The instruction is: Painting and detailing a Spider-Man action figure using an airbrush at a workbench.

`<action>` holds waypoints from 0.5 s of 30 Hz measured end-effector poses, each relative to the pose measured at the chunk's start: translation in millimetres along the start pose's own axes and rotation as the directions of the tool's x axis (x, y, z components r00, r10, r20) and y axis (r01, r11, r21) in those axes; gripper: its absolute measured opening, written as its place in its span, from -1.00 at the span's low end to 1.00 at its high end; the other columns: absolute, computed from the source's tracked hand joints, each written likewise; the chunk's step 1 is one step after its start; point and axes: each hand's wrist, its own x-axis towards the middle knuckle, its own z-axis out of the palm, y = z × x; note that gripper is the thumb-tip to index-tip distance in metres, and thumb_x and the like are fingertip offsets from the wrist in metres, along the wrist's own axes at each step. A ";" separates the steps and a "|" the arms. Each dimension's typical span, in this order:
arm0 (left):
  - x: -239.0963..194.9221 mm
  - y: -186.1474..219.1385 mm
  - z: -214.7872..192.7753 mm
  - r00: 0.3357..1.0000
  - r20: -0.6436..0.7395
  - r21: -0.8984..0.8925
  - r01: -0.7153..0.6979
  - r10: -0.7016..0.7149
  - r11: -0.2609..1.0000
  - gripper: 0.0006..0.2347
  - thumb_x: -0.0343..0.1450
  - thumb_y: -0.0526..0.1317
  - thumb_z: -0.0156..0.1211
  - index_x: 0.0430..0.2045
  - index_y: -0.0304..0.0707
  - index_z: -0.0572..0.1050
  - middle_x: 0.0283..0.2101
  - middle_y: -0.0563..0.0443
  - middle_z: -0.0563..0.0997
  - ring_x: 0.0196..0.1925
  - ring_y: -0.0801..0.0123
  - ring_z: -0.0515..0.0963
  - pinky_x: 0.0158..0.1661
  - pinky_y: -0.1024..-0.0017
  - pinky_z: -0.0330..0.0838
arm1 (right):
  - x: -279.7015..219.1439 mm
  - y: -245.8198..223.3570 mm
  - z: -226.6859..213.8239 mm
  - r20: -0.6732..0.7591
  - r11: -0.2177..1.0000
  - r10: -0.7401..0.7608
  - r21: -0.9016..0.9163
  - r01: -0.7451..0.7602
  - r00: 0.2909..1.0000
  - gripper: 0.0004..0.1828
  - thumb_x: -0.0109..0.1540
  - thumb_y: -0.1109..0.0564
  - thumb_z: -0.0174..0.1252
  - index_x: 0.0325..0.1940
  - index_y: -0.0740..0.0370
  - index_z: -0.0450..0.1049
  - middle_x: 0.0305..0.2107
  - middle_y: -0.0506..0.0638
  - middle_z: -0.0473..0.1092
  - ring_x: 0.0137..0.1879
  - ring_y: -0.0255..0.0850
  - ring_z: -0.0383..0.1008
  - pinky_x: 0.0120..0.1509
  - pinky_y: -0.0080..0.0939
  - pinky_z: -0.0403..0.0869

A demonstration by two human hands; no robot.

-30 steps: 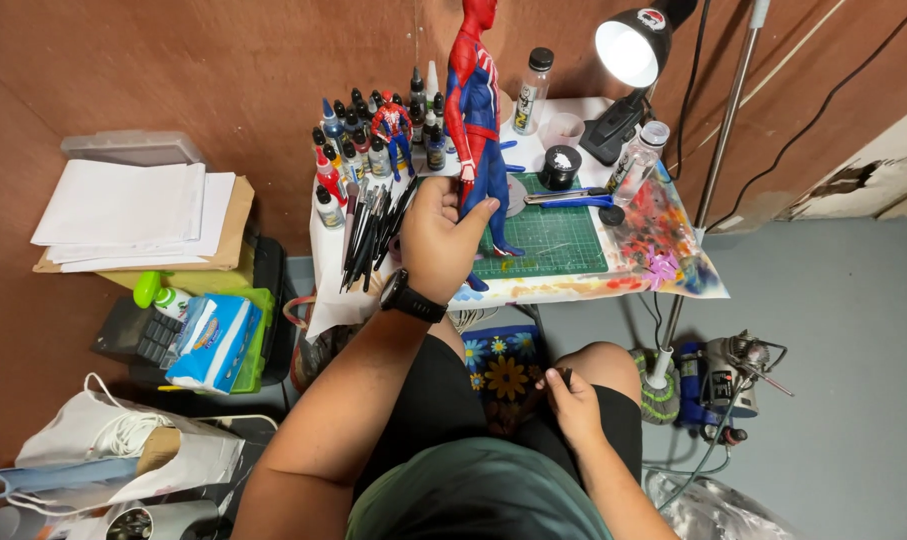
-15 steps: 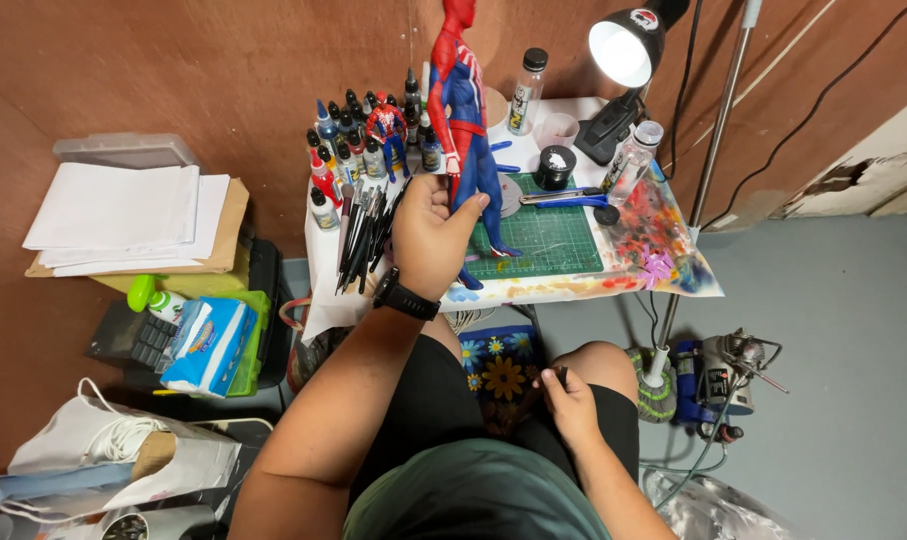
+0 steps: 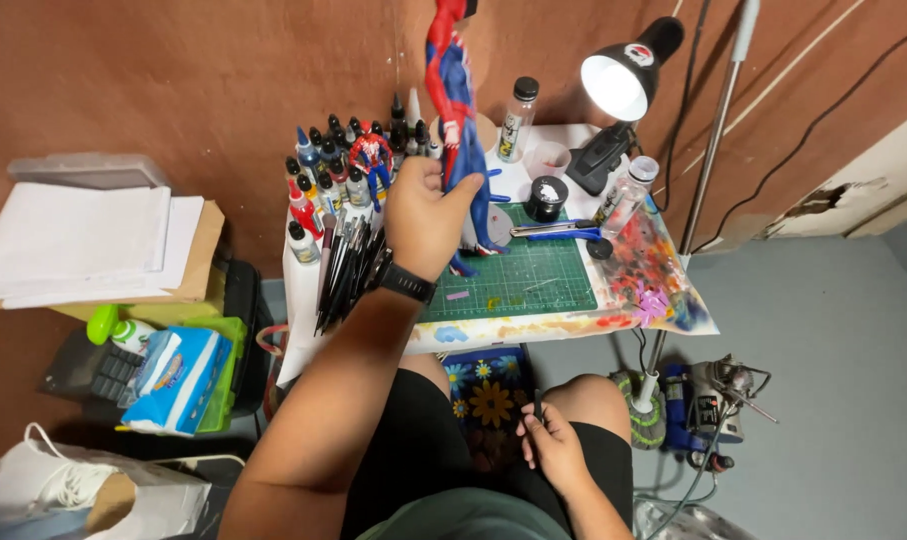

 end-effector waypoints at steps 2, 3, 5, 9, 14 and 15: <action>3.9 11.6 0.4 0.998 0.030 0.016 0.046 -0.047 0.999 -0.70 0.26 -0.07 0.42 -0.29 -0.18 0.50 -0.31 0.11 0.76 -0.31 0.46 0.74 -0.25 0.45 0.57 | 1.1 -1.2 -1.0 0.010 0.999 0.027 0.020 -0.027 1.000 -0.80 0.39 0.19 -0.05 0.03 0.35 0.37 -0.43 0.19 0.41 -0.65 -0.14 0.29 -0.66 -0.18 0.33; 6.1 13.6 2.3 0.998 0.039 0.062 0.047 -0.050 0.997 -0.70 0.25 -0.04 0.41 -0.29 -0.14 0.51 -0.31 0.13 0.75 -0.30 0.45 0.74 -0.26 0.41 0.55 | 0.3 -3.1 -1.4 0.011 0.999 0.034 0.027 -0.035 0.999 -0.80 0.40 0.19 -0.05 0.03 0.35 0.39 -0.47 0.18 0.41 -0.69 -0.14 0.25 -0.68 -0.19 0.27; 6.2 22.5 1.8 0.997 0.042 0.107 0.055 -0.060 0.993 -0.70 0.25 -0.01 0.39 -0.30 -0.10 0.53 -0.30 0.16 0.75 -0.30 0.43 0.73 -0.26 0.38 0.54 | -0.6 -2.8 -3.0 0.017 0.998 0.047 0.029 -0.048 0.999 -0.79 0.40 0.19 -0.05 0.03 0.35 0.41 -0.52 0.18 0.41 -0.73 -0.14 0.21 -0.71 -0.20 0.22; 8.1 26.4 2.6 0.990 0.090 0.157 0.093 -0.108 0.983 -0.70 0.25 0.01 0.34 -0.28 -0.07 0.51 -0.36 0.20 0.74 -0.43 0.43 0.73 -0.34 0.38 0.53 | 1.7 8.0 -6.8 -0.012 0.999 0.052 -0.014 -0.052 0.999 -0.77 0.40 0.16 0.00 0.04 0.32 0.47 -0.59 0.10 0.41 -0.72 -0.24 0.15 -0.62 -0.27 0.15; 5.6 32.6 0.6 0.982 0.133 0.121 0.118 -0.134 0.986 -0.71 0.28 -0.03 0.33 -0.25 -0.10 0.49 -0.31 0.18 0.75 -0.50 0.42 0.75 -0.36 0.41 0.58 | -0.4 0.9 -3.7 -0.031 0.998 0.047 -0.051 -0.048 0.998 -0.77 0.39 0.13 0.03 0.01 0.29 0.51 -0.60 0.03 0.41 -0.63 -0.27 0.18 -0.53 -0.28 0.17; 6.6 29.5 2.0 0.986 0.118 0.131 0.099 -0.115 0.986 -0.71 0.27 -0.02 0.34 -0.26 -0.10 0.50 -0.29 0.16 0.75 -0.45 0.41 0.75 -0.33 0.39 0.58 | -0.5 2.0 -4.0 -0.035 0.998 0.052 -0.032 -0.054 0.998 -0.78 0.39 0.14 0.03 0.02 0.28 0.51 -0.60 0.05 0.41 -0.66 -0.27 0.16 -0.56 -0.29 0.14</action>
